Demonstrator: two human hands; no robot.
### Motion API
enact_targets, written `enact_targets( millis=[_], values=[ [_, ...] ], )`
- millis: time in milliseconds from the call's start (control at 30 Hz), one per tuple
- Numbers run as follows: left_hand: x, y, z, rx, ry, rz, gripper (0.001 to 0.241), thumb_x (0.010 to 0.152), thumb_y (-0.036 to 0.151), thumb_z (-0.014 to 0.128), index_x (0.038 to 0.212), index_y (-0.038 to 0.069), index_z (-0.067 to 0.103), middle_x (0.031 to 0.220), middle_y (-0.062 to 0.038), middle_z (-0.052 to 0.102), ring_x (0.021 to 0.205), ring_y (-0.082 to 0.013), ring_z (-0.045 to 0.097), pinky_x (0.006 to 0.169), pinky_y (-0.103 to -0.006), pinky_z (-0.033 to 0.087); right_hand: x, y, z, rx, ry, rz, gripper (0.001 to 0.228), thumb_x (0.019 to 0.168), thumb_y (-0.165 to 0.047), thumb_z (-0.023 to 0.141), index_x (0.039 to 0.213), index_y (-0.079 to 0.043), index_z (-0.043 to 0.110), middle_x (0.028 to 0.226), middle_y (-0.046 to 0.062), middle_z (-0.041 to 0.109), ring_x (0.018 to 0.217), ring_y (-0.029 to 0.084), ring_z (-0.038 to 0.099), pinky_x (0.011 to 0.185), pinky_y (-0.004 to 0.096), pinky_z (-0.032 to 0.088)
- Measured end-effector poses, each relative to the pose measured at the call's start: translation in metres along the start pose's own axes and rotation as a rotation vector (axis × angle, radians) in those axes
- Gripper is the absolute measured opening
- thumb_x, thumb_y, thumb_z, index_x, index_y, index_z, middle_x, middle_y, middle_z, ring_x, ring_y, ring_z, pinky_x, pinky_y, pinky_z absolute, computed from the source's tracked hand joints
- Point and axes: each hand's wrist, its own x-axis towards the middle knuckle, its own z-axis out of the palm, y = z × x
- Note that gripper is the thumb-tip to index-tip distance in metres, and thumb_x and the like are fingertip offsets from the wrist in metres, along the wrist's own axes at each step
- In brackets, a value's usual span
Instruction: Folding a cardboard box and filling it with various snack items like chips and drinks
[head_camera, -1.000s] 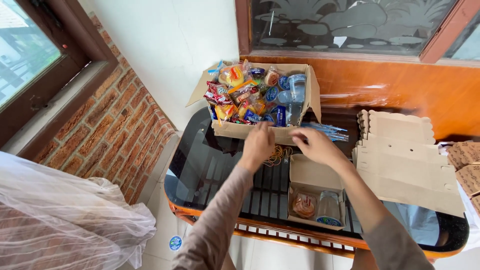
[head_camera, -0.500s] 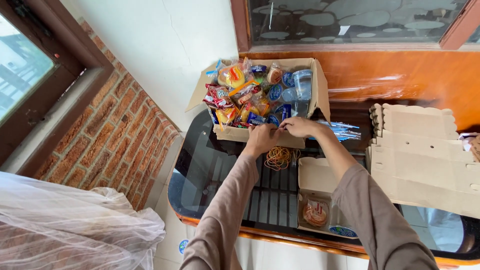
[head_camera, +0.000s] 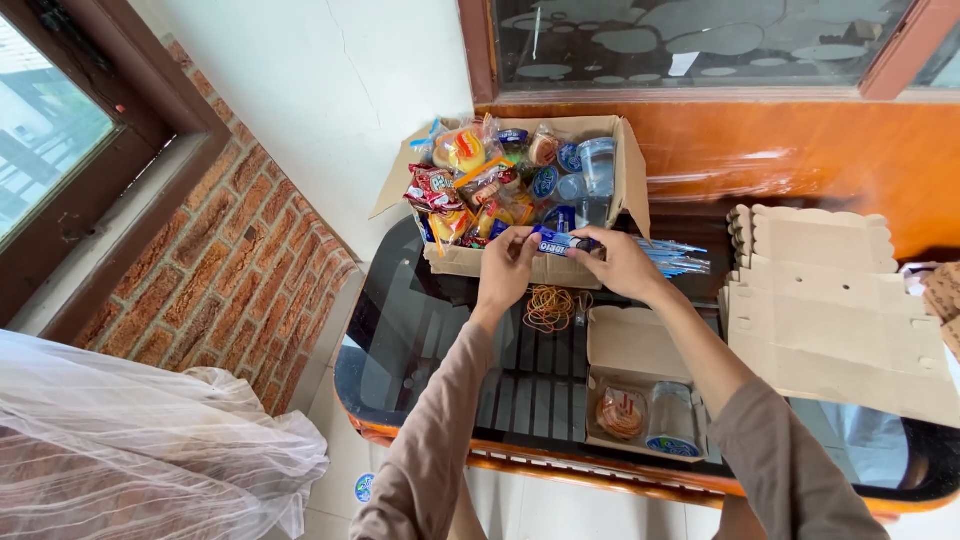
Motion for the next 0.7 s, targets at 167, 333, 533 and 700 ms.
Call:
enact_targets(
  millis=[167, 333, 533, 700],
  values=[
    [-0.042, 0.01, 0.006, -0.173, 0.007, -0.038, 0.017, 0.103, 0.013, 0.063, 0.108, 0.001, 0.073, 0.086, -0.012, 0.074, 0.084, -0.0161, 0.074, 0.07, -0.0281, 0.059, -0.036, 0.008, -0.009, 0.312, 0.119, 0.019, 0.04, 0.092, -0.019, 0.078, 0.128, -0.005, 0.07, 0.095, 0.016, 0.076, 0.083, 0.018, 0.071, 0.077, 0.031, 0.058],
    [-0.112, 0.011, 0.034, -0.358, -0.042, -0.17, 0.018, 0.1, 0.006, 0.064, 0.109, -0.009, 0.067, 0.088, -0.014, 0.07, 0.083, -0.0206, 0.074, 0.076, -0.0322, 0.061, -0.089, 0.026, 0.0, 0.562, 0.227, 0.081, 0.036, 0.088, -0.016, 0.083, 0.119, -0.002, 0.073, 0.091, 0.012, 0.075, 0.08, 0.014, 0.071, 0.073, 0.023, 0.057],
    [-0.186, 0.066, 0.053, -0.191, -0.258, -0.286, 0.021, 0.089, 0.009, 0.078, 0.102, -0.006, 0.07, 0.084, -0.015, 0.073, 0.077, -0.0157, 0.07, 0.071, -0.0292, 0.058, -0.16, 0.006, 0.025, 0.757, 0.246, 0.265, 0.036, 0.095, -0.025, 0.075, 0.12, 0.001, 0.074, 0.088, 0.011, 0.068, 0.077, 0.018, 0.061, 0.075, 0.03, 0.054],
    [-0.199, 0.076, 0.055, 0.045, -0.243, -0.304, 0.027, 0.085, 0.03, 0.08, 0.099, 0.007, 0.076, 0.082, -0.007, 0.077, 0.074, -0.0137, 0.075, 0.066, -0.0272, 0.059, -0.192, -0.02, 0.023, 0.455, 0.123, 0.243, 0.031, 0.101, -0.029, 0.066, 0.112, -0.004, 0.079, 0.078, 0.01, 0.069, 0.072, 0.014, 0.058, 0.067, 0.028, 0.049]
  ],
)
